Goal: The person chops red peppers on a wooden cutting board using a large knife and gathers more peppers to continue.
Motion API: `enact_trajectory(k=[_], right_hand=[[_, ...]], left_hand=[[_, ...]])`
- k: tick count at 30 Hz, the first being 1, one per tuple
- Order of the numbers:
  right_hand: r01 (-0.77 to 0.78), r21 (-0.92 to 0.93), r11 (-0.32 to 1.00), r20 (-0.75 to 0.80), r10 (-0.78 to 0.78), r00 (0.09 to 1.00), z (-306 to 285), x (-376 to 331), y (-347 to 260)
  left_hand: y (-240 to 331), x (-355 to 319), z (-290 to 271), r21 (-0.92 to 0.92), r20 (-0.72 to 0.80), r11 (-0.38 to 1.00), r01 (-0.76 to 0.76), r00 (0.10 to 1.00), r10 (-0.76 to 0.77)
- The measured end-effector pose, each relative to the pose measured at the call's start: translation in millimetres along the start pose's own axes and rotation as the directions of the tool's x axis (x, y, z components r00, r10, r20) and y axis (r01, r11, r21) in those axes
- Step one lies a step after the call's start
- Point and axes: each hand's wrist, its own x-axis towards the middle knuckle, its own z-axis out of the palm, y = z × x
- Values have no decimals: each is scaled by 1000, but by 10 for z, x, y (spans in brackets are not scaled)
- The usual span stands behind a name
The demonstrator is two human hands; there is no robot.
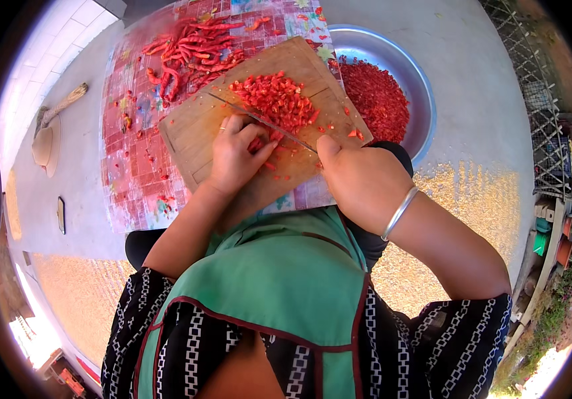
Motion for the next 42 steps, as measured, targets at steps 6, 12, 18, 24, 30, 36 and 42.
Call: enact_trajectory(k=[6,12,18,24,30,36,42], right_hand=[[44,-33,998,-155,-49,987,437,596,101],[-25,-13,1000,-74,23,997,52,238,-84],[6,2,1000,36,-6,999,83,356,-41],[71,102,992,-281,-40,959,592,608,181],[28,-31,999,113,-24,993,-211,177,-82],[-37,-5,999,-52,37,998,436,653,-13],[57,-22,998,-125,-60,990,148,367,-65]], left_hand=[[-70,34,21,-52,-37,998,-26,999,24],[-59,-48,2,-64,-19,998,14,1000,-15],[-99,-46,10,-64,-11,998,-1,1000,1],[-85,-15,-32,-116,-32,992,-43,999,39],[-101,-78,-38,-78,-31,997,7,999,-9],[-95,-32,-39,-79,-36,996,-47,998,44],[-87,-86,-61,-83,-60,996,12,998,-17]])
